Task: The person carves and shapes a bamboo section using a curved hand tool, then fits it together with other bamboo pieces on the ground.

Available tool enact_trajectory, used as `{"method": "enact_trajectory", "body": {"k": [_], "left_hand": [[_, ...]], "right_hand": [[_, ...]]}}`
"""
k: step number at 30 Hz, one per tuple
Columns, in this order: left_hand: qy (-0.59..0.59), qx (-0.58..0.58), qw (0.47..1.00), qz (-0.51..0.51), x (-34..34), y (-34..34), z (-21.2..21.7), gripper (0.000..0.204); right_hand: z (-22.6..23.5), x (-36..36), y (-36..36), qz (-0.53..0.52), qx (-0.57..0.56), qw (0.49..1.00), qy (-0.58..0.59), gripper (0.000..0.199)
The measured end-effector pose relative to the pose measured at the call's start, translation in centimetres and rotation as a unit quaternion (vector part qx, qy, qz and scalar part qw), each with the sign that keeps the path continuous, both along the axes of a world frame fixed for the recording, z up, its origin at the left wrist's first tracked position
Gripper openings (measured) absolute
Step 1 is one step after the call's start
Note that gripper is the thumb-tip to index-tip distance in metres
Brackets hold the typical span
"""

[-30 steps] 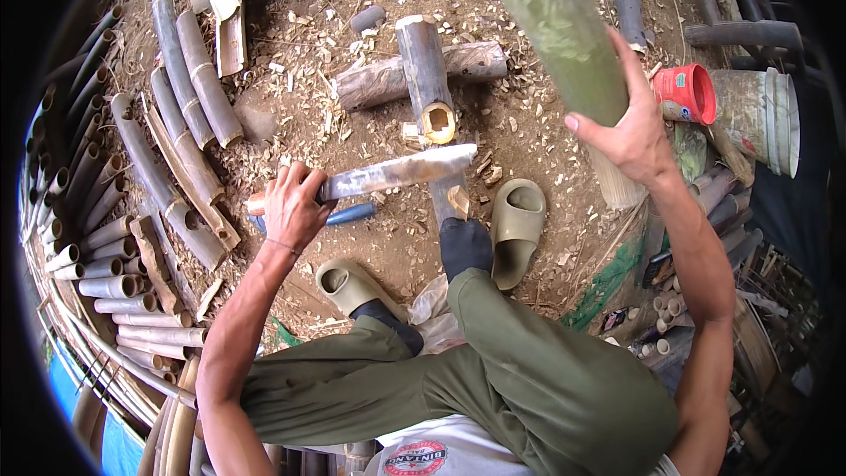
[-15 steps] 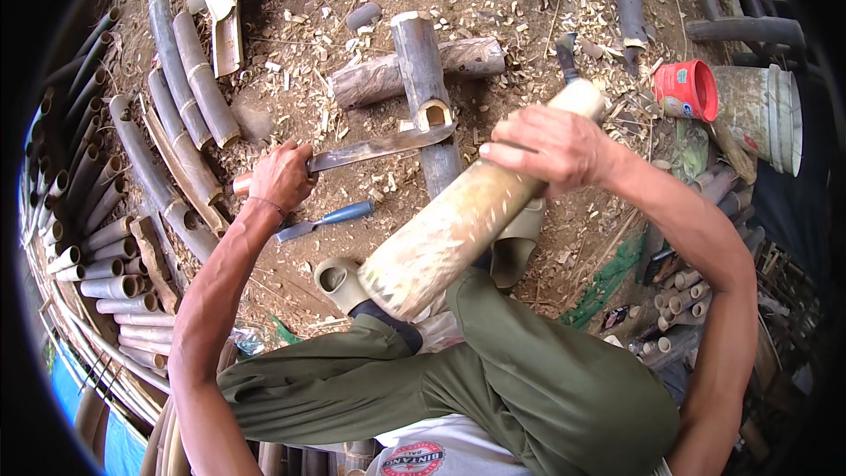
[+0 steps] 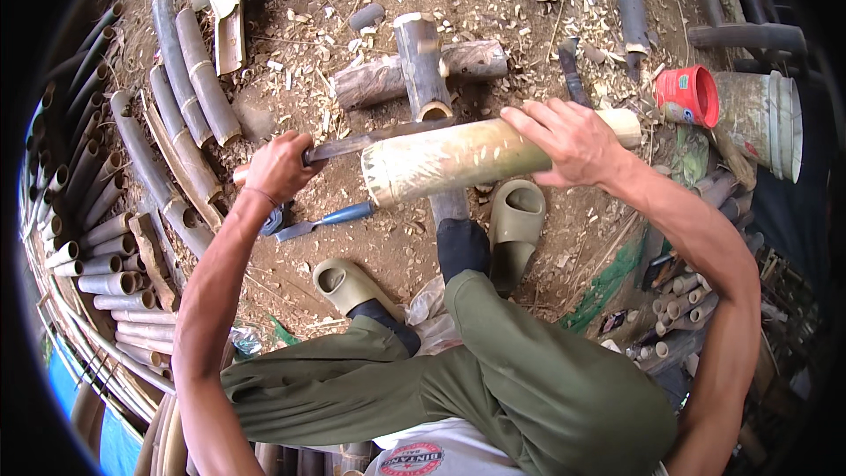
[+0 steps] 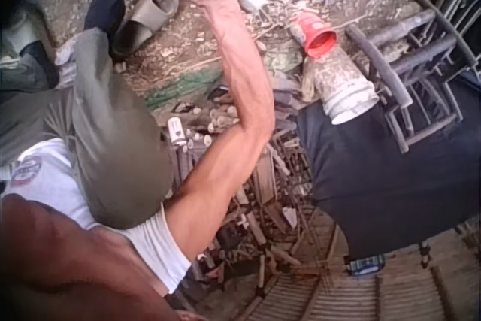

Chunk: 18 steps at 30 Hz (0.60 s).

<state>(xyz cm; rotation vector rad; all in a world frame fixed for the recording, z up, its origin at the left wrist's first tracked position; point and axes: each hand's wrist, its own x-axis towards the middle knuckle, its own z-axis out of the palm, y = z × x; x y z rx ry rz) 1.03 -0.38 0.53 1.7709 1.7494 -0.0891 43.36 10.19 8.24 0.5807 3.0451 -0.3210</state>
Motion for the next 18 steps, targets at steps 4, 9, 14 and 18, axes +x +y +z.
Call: {"method": "enact_trajectory", "body": {"k": [4,9,14,18], "left_hand": [[-0.439,-0.089,0.819,0.358,-1.1,2.8,0.5,0.054],[-0.177,0.001,0.9,0.398,-2.4,6.2,-0.4,0.057],[0.0,0.194,0.933,0.305,-0.7,3.0,-6.0,0.046],[0.085,0.339,0.932,0.097,3.1,-0.8,-4.6,0.044]], "right_hand": [[1.4,1.2,-5.2,-0.01,-0.11,0.989,0.098,0.087],[0.7,3.3,-11.7,-0.198,-0.253,0.944,0.073,0.082],[-2.3,6.0,-15.9,-0.522,-0.288,0.793,0.124,0.086],[-7.2,10.9,-19.6,-0.615,-0.211,0.754,0.095,0.082]]}}
